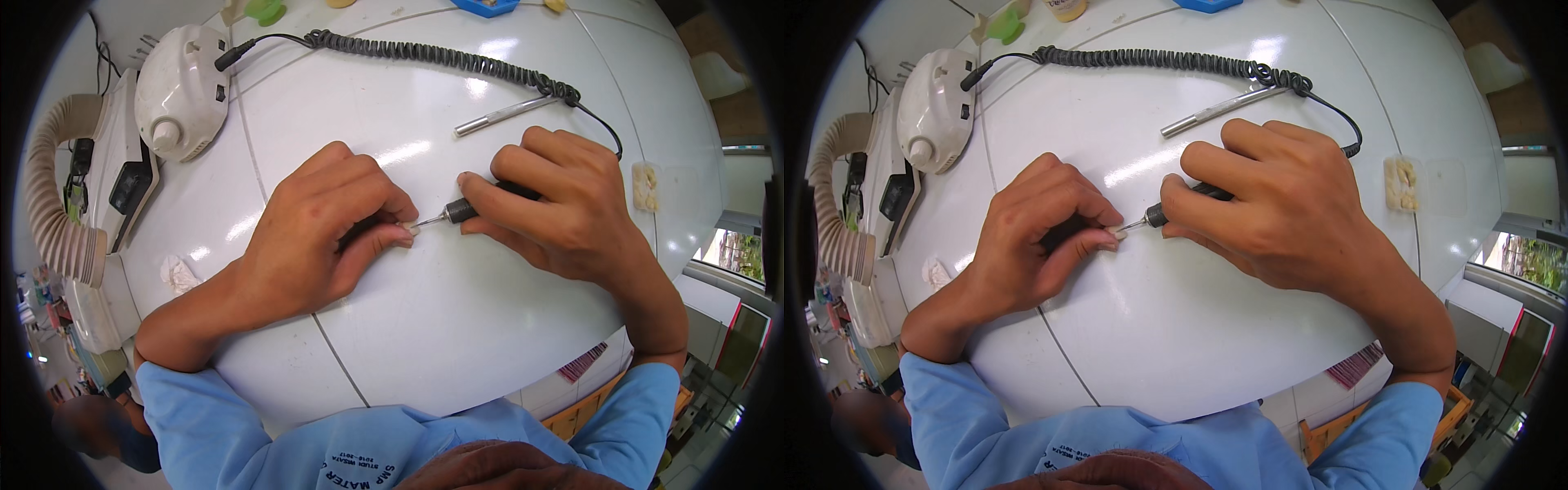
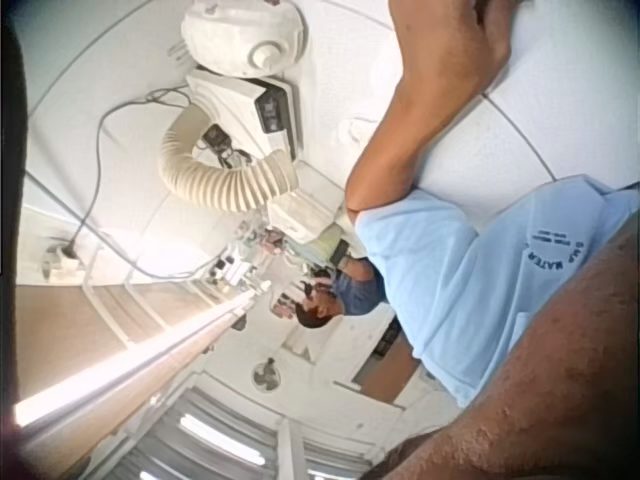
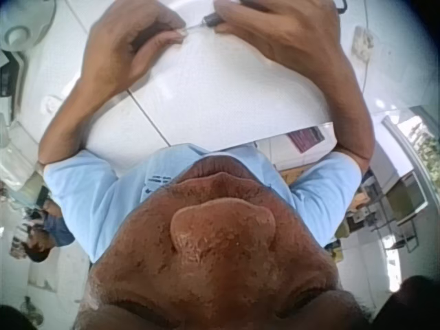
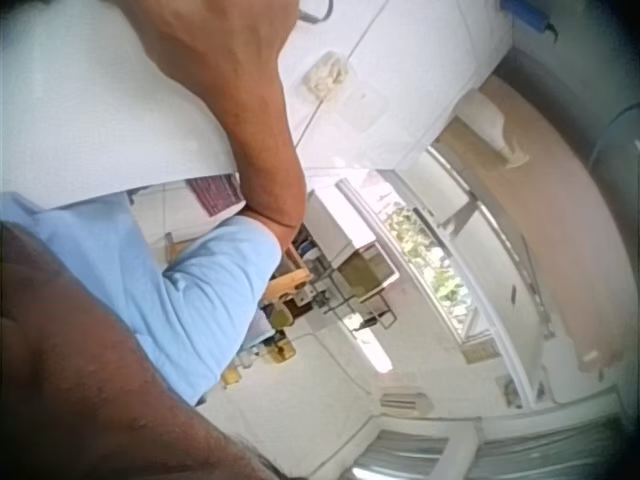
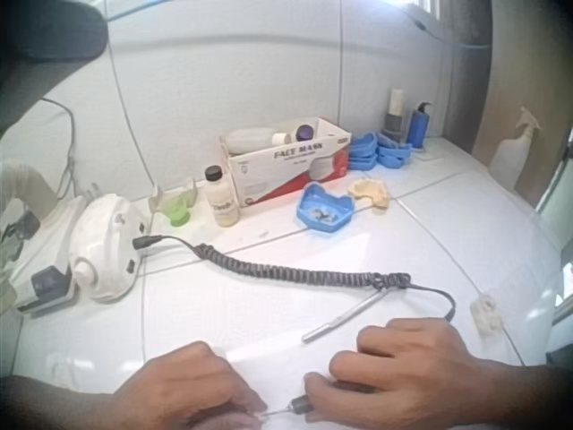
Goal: The person sands a dental crown using a rotary tool.
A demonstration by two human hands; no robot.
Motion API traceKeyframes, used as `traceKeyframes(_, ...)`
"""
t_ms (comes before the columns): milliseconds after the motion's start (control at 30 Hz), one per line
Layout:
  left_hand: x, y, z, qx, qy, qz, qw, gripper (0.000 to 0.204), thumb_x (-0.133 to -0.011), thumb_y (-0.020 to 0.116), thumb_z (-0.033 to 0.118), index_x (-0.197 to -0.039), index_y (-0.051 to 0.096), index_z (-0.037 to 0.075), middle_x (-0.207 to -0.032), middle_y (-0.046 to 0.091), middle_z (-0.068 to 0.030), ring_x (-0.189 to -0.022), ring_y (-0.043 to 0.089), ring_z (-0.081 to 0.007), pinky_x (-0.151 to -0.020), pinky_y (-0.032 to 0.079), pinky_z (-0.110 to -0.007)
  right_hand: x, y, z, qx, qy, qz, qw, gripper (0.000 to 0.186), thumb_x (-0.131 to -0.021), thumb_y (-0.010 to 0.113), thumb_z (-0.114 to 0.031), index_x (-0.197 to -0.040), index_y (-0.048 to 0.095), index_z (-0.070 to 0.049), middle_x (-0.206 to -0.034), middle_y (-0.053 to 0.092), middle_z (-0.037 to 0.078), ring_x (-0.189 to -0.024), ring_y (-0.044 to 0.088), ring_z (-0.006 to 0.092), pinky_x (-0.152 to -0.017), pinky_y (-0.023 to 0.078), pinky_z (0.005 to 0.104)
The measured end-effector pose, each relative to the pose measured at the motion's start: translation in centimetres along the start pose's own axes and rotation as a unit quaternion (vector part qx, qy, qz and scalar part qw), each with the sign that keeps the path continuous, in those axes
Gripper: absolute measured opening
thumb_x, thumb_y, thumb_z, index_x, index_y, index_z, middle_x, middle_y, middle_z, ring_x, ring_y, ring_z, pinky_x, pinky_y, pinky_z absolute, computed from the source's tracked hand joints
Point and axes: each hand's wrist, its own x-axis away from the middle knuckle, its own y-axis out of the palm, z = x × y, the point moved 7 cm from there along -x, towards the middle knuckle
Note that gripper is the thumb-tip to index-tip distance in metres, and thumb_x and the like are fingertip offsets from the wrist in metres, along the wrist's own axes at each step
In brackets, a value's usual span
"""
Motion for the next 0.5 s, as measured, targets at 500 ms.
traceKeyframes(500,0.03,-0.11,-0.01,0.001,0.000,0.002,1.000,0.017,-0.089,0.093,0.006,-0.101,0.081,0.005,-0.095,0.075,-0.0067,-0.088,0.063,-0.0263,-0.076,0.051,-0.039,-0.15,-0.02,0.02,0.018,0.009,0.002,1.000,0.035,-0.078,0.093,-0.039,-0.099,0.075,-0.017,-0.088,0.063,-0.005,-0.075,0.061,0.0177,-0.062,0.050,0.0359)
